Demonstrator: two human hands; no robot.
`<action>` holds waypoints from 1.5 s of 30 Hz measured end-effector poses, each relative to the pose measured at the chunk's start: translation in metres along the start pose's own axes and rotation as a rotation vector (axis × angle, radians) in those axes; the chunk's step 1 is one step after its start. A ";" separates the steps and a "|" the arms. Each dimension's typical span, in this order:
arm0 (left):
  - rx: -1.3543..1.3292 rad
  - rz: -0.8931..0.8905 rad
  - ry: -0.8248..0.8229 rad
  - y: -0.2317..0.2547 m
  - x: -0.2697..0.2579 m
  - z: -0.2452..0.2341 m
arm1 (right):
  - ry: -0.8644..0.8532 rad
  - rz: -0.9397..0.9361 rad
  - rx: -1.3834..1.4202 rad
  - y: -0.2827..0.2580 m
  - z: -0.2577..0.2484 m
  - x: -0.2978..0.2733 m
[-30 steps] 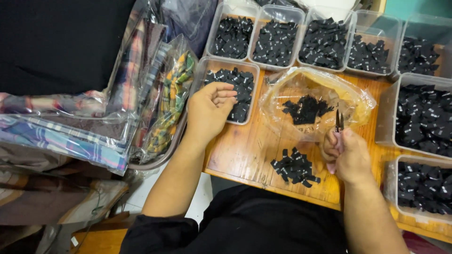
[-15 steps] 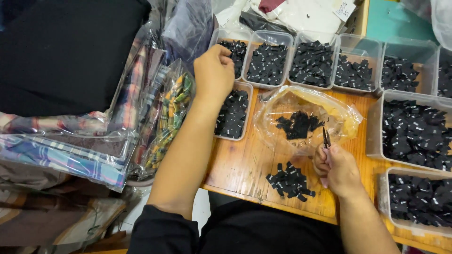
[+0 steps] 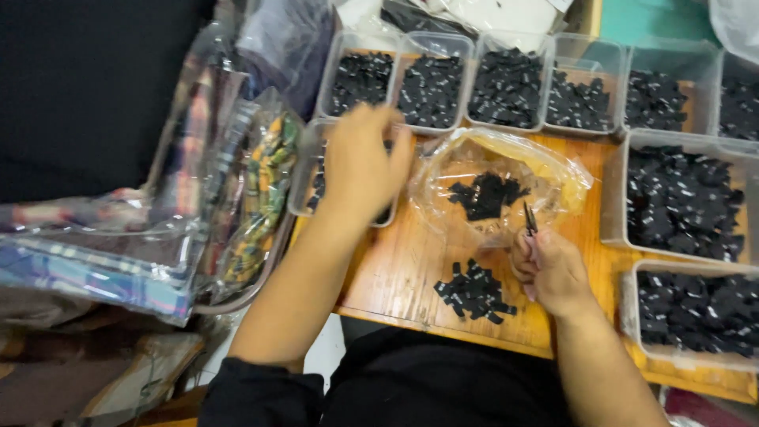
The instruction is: The person uses scissors to cut small black tags from a plastic bag and places them into clear plastic containers on a wooden table. The person repeatedly picks up tags, cuts them, and deposits them into the containers.
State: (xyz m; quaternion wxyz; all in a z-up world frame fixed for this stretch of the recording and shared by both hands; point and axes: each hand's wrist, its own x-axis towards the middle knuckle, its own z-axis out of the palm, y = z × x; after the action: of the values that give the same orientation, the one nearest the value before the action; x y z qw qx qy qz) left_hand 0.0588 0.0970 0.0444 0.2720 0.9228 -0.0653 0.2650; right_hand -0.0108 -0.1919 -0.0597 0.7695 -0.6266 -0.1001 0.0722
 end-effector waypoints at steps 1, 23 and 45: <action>-0.013 0.000 -0.011 0.013 -0.017 -0.005 | 0.013 0.008 -0.006 -0.002 -0.002 0.002; -0.115 -0.036 -0.854 0.044 -0.136 0.009 | -0.049 -0.100 -0.092 0.001 -0.004 -0.001; -0.243 -0.024 -0.764 0.037 -0.141 0.011 | -0.057 -0.117 -0.106 0.002 -0.005 -0.002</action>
State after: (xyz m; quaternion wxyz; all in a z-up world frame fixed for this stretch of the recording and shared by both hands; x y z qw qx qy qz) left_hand -0.0662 0.0564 -0.0206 0.3386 0.9166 -0.1819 -0.1099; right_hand -0.0116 -0.1972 -0.0628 0.7349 -0.6574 -0.1622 0.0395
